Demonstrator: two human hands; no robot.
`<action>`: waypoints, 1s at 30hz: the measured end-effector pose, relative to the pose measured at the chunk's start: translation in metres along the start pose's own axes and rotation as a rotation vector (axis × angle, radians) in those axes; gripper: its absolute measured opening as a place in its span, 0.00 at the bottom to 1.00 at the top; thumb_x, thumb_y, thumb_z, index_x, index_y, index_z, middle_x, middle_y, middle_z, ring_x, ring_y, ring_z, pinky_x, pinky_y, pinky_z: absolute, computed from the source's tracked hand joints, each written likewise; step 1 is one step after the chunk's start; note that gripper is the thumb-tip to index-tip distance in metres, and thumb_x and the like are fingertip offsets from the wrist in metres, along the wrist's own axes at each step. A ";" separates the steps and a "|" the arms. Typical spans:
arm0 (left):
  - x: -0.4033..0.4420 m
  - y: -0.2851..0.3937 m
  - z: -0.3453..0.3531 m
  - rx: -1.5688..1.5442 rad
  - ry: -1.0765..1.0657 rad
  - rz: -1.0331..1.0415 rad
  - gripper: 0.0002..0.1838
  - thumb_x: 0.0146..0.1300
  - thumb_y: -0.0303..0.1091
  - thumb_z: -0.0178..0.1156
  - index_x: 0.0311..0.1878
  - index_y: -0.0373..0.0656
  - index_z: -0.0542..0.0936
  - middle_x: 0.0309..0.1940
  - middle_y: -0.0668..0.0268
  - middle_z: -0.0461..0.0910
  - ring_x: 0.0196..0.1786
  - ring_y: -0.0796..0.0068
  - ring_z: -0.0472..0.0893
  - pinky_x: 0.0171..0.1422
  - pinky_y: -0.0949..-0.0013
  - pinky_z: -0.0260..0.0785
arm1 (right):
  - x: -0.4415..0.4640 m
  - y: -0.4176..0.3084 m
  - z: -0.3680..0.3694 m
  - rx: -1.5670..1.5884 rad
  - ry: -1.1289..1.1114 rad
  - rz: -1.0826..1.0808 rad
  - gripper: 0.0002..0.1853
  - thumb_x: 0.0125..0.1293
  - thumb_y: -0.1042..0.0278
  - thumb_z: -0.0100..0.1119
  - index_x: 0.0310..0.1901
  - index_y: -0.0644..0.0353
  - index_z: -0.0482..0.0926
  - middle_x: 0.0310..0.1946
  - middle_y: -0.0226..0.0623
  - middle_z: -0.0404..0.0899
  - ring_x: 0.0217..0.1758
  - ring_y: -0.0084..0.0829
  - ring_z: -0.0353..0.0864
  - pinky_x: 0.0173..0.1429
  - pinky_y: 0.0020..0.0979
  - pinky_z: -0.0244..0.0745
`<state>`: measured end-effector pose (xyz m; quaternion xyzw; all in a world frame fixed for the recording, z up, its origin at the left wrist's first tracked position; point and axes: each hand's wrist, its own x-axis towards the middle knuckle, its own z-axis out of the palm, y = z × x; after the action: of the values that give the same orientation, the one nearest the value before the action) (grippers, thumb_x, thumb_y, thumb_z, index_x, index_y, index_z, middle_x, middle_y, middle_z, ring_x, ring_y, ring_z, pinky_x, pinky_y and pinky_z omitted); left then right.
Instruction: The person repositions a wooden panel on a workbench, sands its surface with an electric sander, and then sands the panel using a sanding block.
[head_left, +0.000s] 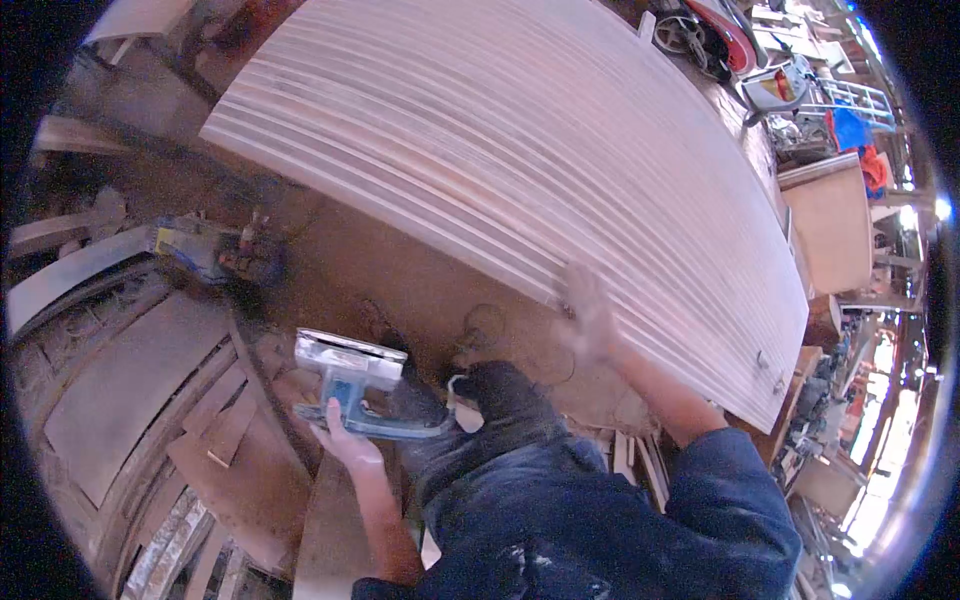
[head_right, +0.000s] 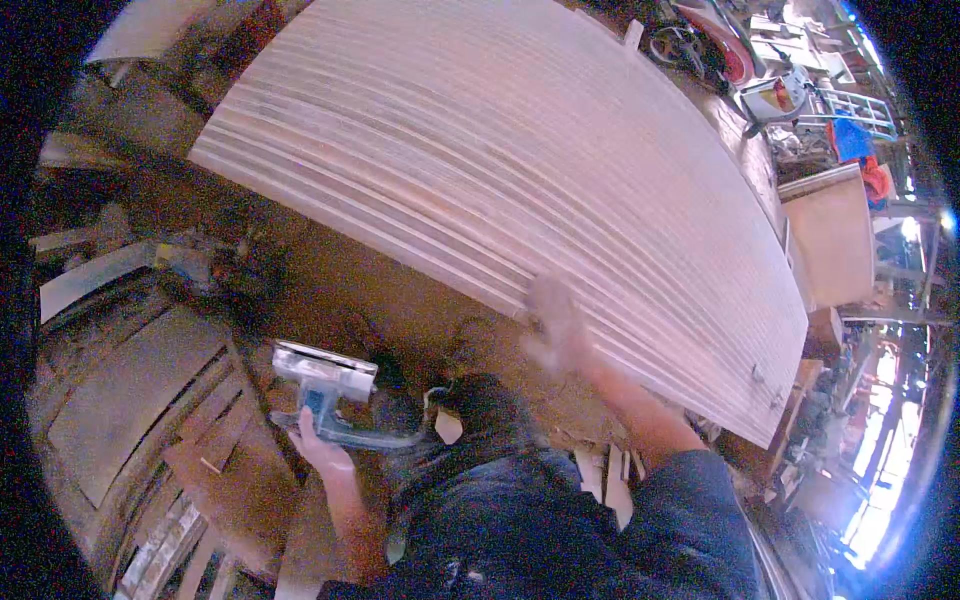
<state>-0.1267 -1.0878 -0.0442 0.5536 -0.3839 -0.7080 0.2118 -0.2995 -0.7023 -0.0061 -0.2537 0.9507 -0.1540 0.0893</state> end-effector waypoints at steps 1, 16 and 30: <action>0.014 0.001 -0.005 -0.001 0.002 -0.011 0.40 0.64 0.32 0.66 0.77 0.42 0.58 0.64 0.55 0.72 0.55 0.59 0.79 0.50 0.55 0.79 | -0.030 -0.013 0.007 -0.120 -0.278 -0.185 0.40 0.66 0.46 0.62 0.73 0.62 0.64 0.75 0.54 0.61 0.78 0.50 0.62 0.79 0.50 0.57; 0.124 0.021 -0.023 -0.050 -0.213 0.005 0.45 0.54 0.33 0.76 0.73 0.37 0.63 0.57 0.60 0.76 0.59 0.67 0.76 0.68 0.64 0.67 | 0.187 -0.047 0.051 0.317 0.092 -0.091 0.11 0.75 0.70 0.58 0.52 0.66 0.81 0.41 0.38 0.85 0.41 0.26 0.82 0.46 0.31 0.80; 0.206 -0.013 -0.010 -0.471 -0.417 -0.584 0.34 0.56 0.58 0.63 0.57 0.40 0.79 0.45 0.59 0.85 0.43 0.62 0.85 0.50 0.59 0.79 | 0.408 -0.117 0.083 -0.131 0.215 -0.261 0.30 0.74 0.55 0.52 0.71 0.64 0.67 0.74 0.50 0.63 0.77 0.49 0.59 0.81 0.45 0.50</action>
<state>-0.1771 -1.2320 -0.1826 0.4205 -0.0734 -0.9034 0.0408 -0.5748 -1.0279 -0.0820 -0.3625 0.9217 -0.1282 -0.0503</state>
